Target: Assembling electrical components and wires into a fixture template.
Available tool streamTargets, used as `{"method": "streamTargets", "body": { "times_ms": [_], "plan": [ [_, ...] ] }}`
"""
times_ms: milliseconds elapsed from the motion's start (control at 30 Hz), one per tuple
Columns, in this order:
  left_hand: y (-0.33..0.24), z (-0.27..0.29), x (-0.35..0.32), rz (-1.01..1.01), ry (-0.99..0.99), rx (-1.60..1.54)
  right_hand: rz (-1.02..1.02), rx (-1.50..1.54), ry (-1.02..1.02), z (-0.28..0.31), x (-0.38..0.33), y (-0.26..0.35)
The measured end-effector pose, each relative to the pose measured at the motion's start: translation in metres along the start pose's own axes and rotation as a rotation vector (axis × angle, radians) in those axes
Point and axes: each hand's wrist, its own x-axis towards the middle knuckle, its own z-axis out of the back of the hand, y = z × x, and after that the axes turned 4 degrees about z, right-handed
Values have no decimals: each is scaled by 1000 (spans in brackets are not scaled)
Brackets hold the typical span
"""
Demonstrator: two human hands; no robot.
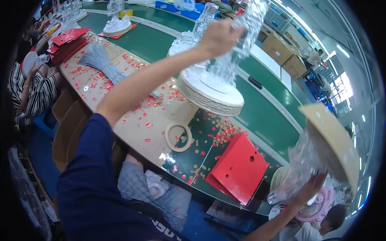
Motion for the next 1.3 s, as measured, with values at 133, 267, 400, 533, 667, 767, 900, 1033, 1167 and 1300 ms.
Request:
{"method": "streamTargets", "body": {
  "times_ms": [133,267,400,533,667,767,900,1033,1167,1300],
  "plan": [
    [7,125,5,-302,-74,276,97,175,218,-115,69,68],
    [-24,245,-32,-343,-120,324,447,-550,408,-219,97,139],
    [-44,298,-73,-199,6,456,739,-880,675,-290,99,136],
    [-56,377,-122,-33,49,470,973,-1172,812,-365,85,120],
    [-75,468,-186,167,-78,362,1027,-1188,801,-438,67,120],
    [-75,501,-231,207,-327,103,1061,-1227,801,-478,59,100],
    [-115,506,-268,205,-452,77,917,-824,709,-450,14,179],
    [-141,444,-232,56,-1050,-186,770,288,806,-347,-91,300],
    [-142,488,-268,-80,-1080,-12,427,1418,1163,-204,-209,409],
    [-150,445,-274,21,-993,22,-78,1787,1076,-154,-279,418]
  ]
}}
